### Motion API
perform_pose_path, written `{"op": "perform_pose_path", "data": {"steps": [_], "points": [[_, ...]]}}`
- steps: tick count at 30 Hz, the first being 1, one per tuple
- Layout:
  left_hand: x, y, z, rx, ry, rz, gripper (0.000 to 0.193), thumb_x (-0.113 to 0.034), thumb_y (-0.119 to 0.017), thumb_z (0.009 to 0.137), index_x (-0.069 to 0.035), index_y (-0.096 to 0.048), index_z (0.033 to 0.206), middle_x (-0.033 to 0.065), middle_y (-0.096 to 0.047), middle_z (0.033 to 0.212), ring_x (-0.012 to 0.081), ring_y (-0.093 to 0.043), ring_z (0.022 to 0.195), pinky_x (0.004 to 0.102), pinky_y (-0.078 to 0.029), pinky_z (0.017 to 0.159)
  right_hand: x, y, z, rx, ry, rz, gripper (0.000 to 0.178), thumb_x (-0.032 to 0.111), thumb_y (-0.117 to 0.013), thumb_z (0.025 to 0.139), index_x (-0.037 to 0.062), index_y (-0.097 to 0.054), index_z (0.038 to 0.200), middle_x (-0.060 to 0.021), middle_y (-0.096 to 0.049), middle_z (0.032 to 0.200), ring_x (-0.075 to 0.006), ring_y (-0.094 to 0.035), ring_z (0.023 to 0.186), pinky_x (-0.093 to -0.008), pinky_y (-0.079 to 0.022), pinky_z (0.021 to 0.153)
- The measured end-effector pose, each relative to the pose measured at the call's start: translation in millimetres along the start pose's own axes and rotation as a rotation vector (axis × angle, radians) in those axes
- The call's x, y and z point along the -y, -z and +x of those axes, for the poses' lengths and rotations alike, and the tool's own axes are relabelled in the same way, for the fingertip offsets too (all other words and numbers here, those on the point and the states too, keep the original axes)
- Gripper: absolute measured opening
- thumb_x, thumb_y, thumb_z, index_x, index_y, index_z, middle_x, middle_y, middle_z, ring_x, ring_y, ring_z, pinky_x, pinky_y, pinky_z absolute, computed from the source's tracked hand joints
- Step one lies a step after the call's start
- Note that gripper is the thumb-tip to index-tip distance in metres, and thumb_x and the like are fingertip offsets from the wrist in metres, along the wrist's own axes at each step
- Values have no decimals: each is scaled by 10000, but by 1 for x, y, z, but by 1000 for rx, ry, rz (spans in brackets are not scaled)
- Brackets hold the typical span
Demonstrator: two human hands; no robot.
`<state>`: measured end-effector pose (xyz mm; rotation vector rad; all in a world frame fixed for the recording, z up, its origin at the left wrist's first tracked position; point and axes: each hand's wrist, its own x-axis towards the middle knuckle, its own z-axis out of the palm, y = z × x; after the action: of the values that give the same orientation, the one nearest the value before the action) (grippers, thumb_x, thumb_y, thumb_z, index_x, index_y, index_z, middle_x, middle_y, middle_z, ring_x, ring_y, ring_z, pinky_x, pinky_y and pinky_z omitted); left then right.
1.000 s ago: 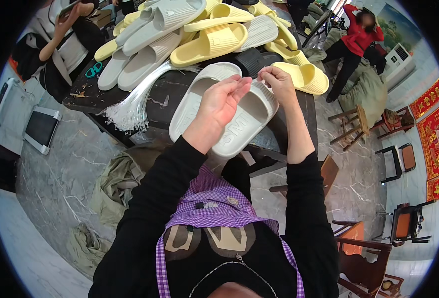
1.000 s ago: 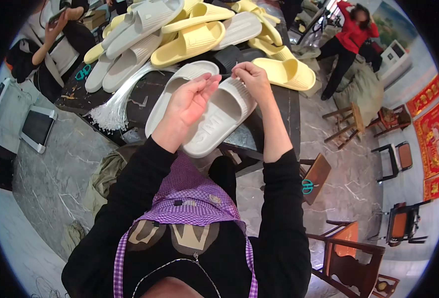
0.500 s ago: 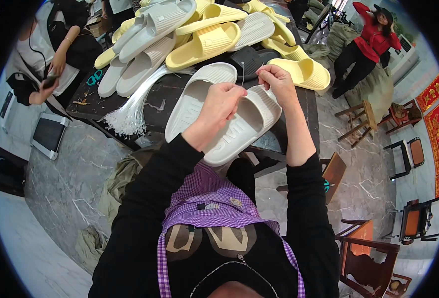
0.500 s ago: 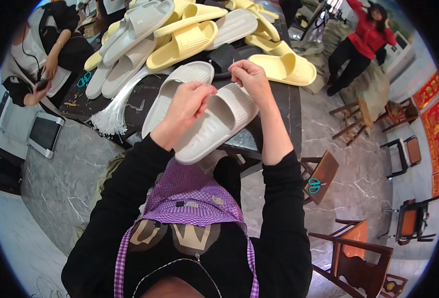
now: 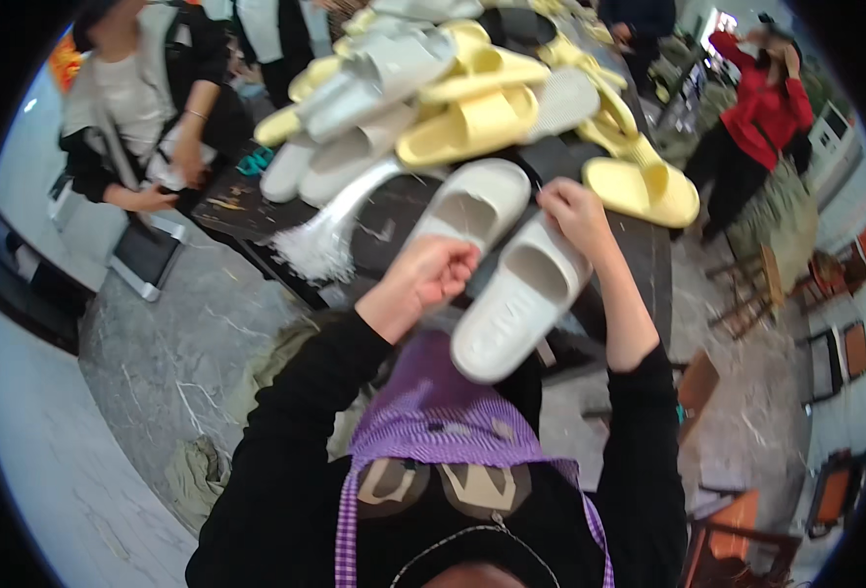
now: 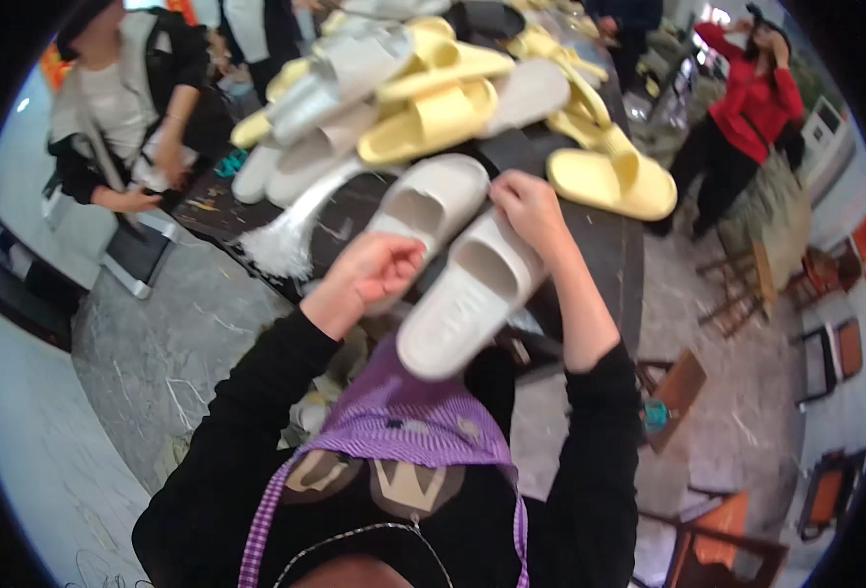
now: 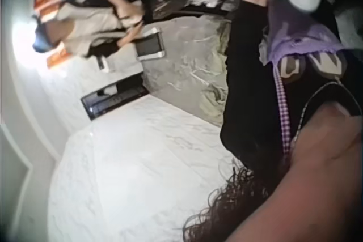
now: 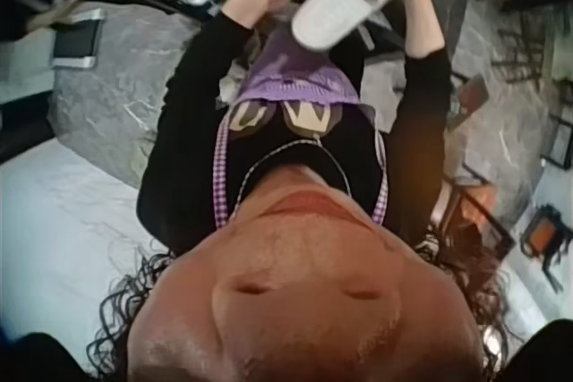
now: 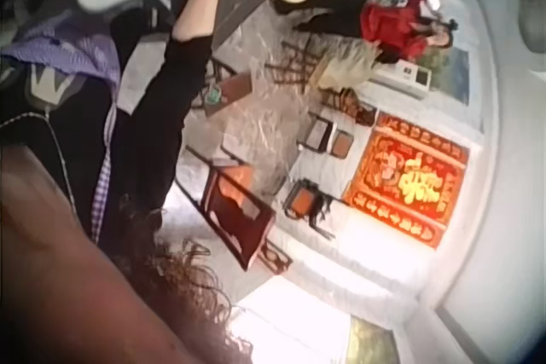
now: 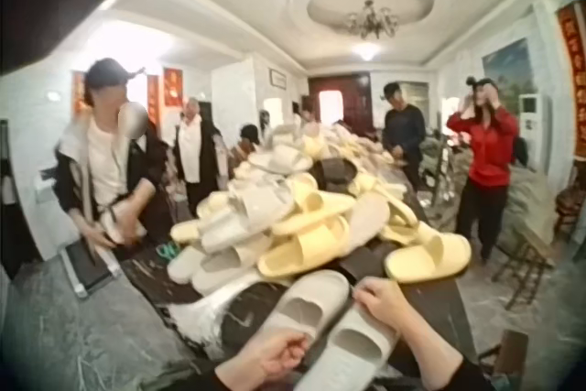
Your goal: The person pairs slippers from a pile on the table, fastens each pair together with plastic fasteners by hand, and sets them on the table.
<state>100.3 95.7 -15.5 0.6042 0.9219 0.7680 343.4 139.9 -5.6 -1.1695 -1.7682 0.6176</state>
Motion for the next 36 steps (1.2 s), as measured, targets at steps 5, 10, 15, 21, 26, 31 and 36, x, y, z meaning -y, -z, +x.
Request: {"op": "perform_pose_path", "data": {"steps": [5, 10, 15, 21, 26, 31, 36], "points": [[-11, 1, 15, -170, -89, 399, 97, -44, -562, 784, 18, -569, 709, 69, -525, 557, 128, -459, 387, 246, -288, 304, -13, -11, -6, 16, 51, -69, 99, 75, -567, 803, -6, -605, 760, -42, -565, 595, -101, -532, 521, -258, -423, 504], [-11, -16, 34, -219, -304, 643, 104, 1, -478, 783, 4, -539, 699, 70, -494, 531, 142, -434, 370, 270, -284, 306, -9, -15, 12, 32, -60, 24, 110, 80, -569, 799, -16, -606, 762, -46, -567, 600, -96, -527, 539, -255, -423, 517], [-4, -32, 66, -305, -330, 404, 98, 12, -455, 794, -7, -528, 730, 68, -489, 537, 140, -424, 379, 283, -270, 308, -29, -21, 39, 24, 16, 17, 128, 91, -567, 809, -20, -606, 757, -34, -562, 615, -84, -507, 578, -247, -419, 542], [10, -29, 100, -328, -333, 149, 43, -20, -521, 809, -29, -551, 778, 60, -505, 570, 137, -420, 405, 285, -219, 321, -37, -25, 51, 145, -51, 163, 114, 90, -564, 816, 9, -594, 742, 3, -527, 622, -80, -473, 564, -238, -392, 521], [18, -35, 95, -274, -396, 103, 48, -68, -609, 792, -33, -584, 813, 54, -528, 597, 123, -388, 392, 286, -194, 333, -17, -15, 38, 251, -283, 225, 94, 93, -565, 818, 33, -584, 748, 19, -511, 625, -77, -462, 556, -225, -380, 510], [15, -37, 98, -197, -383, 181, 112, -76, -639, 787, -11, -611, 875, 67, -600, 699, 139, -497, 481, 296, -346, 392, -21, -10, 38, 286, -319, 292, 80, 107, -571, 820, 64, -585, 754, 34, -508, 626, -57, -443, 539, -205, -348, 482], [13, -46, 84, 256, -467, -73, 145, -69, -631, 795, -30, -613, 934, 48, -630, 856, 139, -568, 691, 295, -443, 591, -14, -9, 35, 316, -357, 356, 79, 122, -576, 817, 90, -584, 745, 55, -497, 616, -42, -412, 516, -192, -305, 457]]}}
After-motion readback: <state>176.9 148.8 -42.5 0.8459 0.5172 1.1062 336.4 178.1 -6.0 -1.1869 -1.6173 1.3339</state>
